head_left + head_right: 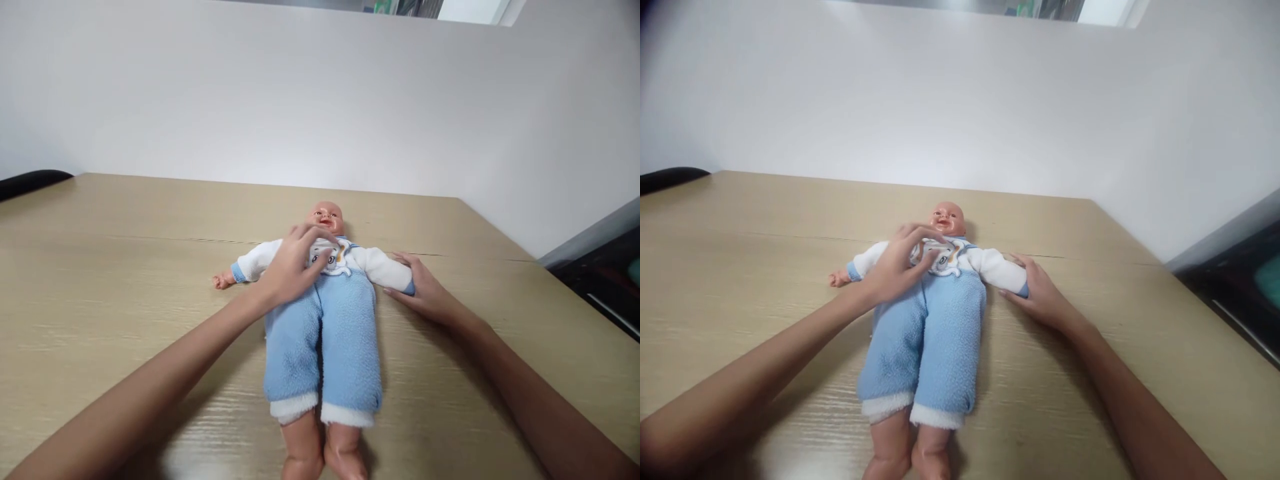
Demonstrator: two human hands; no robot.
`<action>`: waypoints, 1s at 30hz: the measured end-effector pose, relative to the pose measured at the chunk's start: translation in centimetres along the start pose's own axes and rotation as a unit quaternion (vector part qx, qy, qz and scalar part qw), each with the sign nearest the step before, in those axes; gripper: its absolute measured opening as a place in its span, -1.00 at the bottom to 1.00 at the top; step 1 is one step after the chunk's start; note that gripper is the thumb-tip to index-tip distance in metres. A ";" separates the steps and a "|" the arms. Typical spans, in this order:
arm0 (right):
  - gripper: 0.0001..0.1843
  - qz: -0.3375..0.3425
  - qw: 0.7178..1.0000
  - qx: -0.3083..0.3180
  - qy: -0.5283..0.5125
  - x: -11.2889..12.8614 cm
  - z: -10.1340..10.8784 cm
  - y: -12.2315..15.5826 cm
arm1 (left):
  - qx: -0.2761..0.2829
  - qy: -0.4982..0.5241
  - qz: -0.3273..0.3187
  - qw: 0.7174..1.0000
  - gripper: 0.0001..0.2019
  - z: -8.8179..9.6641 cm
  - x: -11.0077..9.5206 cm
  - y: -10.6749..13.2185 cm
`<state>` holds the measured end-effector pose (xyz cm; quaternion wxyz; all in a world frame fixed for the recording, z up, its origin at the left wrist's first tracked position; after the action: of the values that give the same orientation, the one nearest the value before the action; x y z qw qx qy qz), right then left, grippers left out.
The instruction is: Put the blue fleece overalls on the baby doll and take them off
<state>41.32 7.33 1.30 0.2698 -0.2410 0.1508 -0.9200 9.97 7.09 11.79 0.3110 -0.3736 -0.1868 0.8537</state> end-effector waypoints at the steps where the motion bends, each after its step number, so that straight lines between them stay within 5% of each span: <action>1: -0.06 -0.007 1.000 0.007 -0.014 -0.3 0.2 0.1 | 0.026 -0.009 -0.021 0.999 -0.78 -1.3 -0.8 -1.1; 7: -0.10 -0.062 0.983 -0.105 -0.135 0.5 3.5 -0.1 | 0.198 -0.114 -0.043 0.973 -0.33 -10.1 -1.1 -5.5; 11: -0.23 -0.091 0.955 -0.160 -0.234 2.6 3.9 -0.2 | 0.229 -0.112 -0.033 0.966 -0.36 -12.4 -0.3 -6.0; 17: 0.05 -0.100 0.877 -0.121 -0.454 3.4 0.0 -0.1 | 0.133 -0.033 -0.036 0.990 -0.64 -10.0 -0.1 -5.0; 25: -0.25 -0.060 0.880 0.111 -0.457 7.4 -5.9 0.5 | 0.041 0.196 0.047 0.979 -0.61 -6.4 2.0 -4.3; 30: -0.41 -0.089 0.858 0.031 -0.505 9.0 -7.3 -2.3 | -0.035 0.322 0.135 0.936 -0.58 -4.7 5.2 -3.9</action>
<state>29.89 5.17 -0.64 0.2336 -0.6761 -0.0565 -0.6965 12.32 13.81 8.17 0.2236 -0.6608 -0.0540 0.7144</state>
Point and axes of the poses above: each hand's wrist, its own y-axis away from the middle knuckle, its own z-axis out of the back of the hand, x = y × z, the point moved 8 cm from there along -y, towards the middle knuckle, and after that the axes turned 8 degrees about z, right-handed, at the moved point
